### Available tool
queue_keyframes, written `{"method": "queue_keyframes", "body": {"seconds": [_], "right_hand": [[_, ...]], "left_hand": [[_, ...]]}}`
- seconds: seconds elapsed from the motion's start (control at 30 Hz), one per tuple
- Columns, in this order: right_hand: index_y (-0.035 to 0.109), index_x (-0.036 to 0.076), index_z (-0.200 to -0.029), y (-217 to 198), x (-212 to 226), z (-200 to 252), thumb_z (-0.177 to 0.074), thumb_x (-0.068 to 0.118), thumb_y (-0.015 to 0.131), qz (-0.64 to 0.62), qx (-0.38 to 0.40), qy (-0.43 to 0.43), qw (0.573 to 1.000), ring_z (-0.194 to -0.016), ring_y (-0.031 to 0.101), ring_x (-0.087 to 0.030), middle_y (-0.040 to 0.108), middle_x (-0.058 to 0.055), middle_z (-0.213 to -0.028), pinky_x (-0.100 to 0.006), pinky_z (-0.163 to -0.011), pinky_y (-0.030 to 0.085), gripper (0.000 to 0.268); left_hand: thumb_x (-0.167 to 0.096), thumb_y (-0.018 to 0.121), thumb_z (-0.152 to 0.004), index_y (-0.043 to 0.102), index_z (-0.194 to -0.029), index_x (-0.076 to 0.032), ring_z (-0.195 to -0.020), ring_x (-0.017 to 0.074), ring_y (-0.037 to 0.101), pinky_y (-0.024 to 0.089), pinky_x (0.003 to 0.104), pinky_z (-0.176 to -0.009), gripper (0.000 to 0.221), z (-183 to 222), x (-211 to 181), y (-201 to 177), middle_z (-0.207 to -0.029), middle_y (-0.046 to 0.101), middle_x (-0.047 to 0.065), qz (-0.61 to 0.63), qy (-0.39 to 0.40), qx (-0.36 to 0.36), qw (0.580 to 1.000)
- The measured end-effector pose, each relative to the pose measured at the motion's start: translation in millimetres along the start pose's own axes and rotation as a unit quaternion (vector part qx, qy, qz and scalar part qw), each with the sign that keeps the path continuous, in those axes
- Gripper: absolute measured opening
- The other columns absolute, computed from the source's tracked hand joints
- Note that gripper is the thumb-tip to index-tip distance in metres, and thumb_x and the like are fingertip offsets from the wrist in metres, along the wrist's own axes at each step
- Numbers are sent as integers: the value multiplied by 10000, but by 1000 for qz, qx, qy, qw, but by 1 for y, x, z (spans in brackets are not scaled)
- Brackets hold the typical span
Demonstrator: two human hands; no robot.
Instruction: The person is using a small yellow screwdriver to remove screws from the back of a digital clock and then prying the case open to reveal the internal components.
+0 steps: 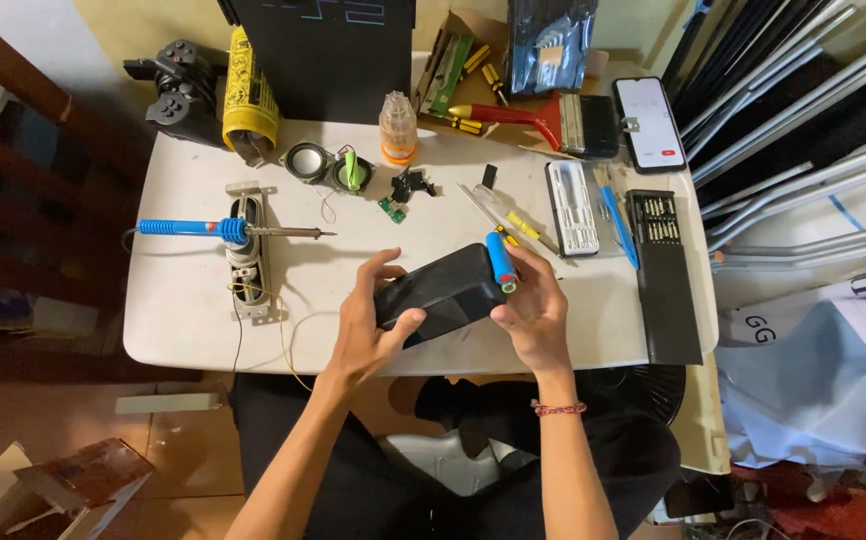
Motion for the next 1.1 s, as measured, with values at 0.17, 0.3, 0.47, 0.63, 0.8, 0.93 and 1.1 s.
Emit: {"method": "queue_keyframes", "body": {"seconds": [0.17, 0.3, 0.47, 0.63, 0.8, 0.93, 1.1], "right_hand": [[496, 53, -1464, 5, 1, -4, -829, 549, 762, 43, -25, 9, 999, -1234, 573, -262, 583, -170, -1373, -410, -1069, 509, 848], [500, 53, -1457, 3, 0, -3, -787, 620, 760, 50, -49, 4, 998, -1239, 568, -264, 583, -160, -1360, -403, -1045, 537, 916], [472, 92, -1489, 0, -6, -3, -773, 667, 738, 57, -65, 0, 996, -1292, 541, -297, 540, -167, -1391, -421, -1082, 510, 956], [458, 105, -1499, 6, -4, -4, -793, 687, 705, 81, -88, -13, 993, -1366, 476, -272, 497, -136, -1438, -436, -1116, 478, 947], [397, 48, -1540, 2, -5, -8, -952, 596, 628, 82, -145, -47, 985, -1441, 405, -252, 449, -163, -1535, -445, -1210, 384, 836], [387, 36, -1545, 1, -7, -3, -941, 586, 644, 125, -159, -67, 977, -1453, 412, -311, 436, -203, -1546, -466, -1222, 346, 856], [348, -62, -1535, 7, -40, 5, -832, 278, 852, 92, -160, -170, 968, -1323, 550, -417, 450, -306, -1508, -489, -1037, 545, 930]], "left_hand": [[-516, 945, -572, 473, -1429, -111, -893, 344, 717, 559, 478, -823, 1059, -6, -22, 4, -1110, 713, 159, -1, 12, 25, 1000], [-460, 964, -547, 503, -1434, -110, -988, 349, 727, 565, 466, -869, 1059, -6, -24, 8, -1195, 714, 153, 7, -4, 52, 999], [-402, 969, -597, 548, -1401, -82, -1130, 372, 695, 546, 476, -979, 962, -9, -28, 11, -1256, 703, 164, -13, 23, 54, 998], [-318, 933, -690, 581, -1374, -55, -1227, 373, 641, 512, 475, -1042, 813, -12, -31, 16, -1320, 665, 170, -33, 66, 67, 995], [-375, 821, -821, 518, -1417, -58, -1327, 430, 538, 450, 549, -1105, 740, -31, -23, 37, -1455, 557, 200, -49, 119, 90, 988], [-380, 756, -875, 497, -1442, -74, -1378, 401, 491, 425, 524, -1137, 694, -37, -23, 46, -1504, 519, 163, -69, 154, 77, 983], [-239, 648, -948, 460, -1496, -47, -1407, 362, 460, 405, 472, -1168, 610, -42, -25, 40, -1515, 479, 165, -105, 190, 29, 976]]}}
Point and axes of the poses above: each hand's wrist, its own z-axis away from the middle knuckle, its own y-axis out of the palm, x = y × z, the point moved 5 cm from there along -z, towards the middle knuckle
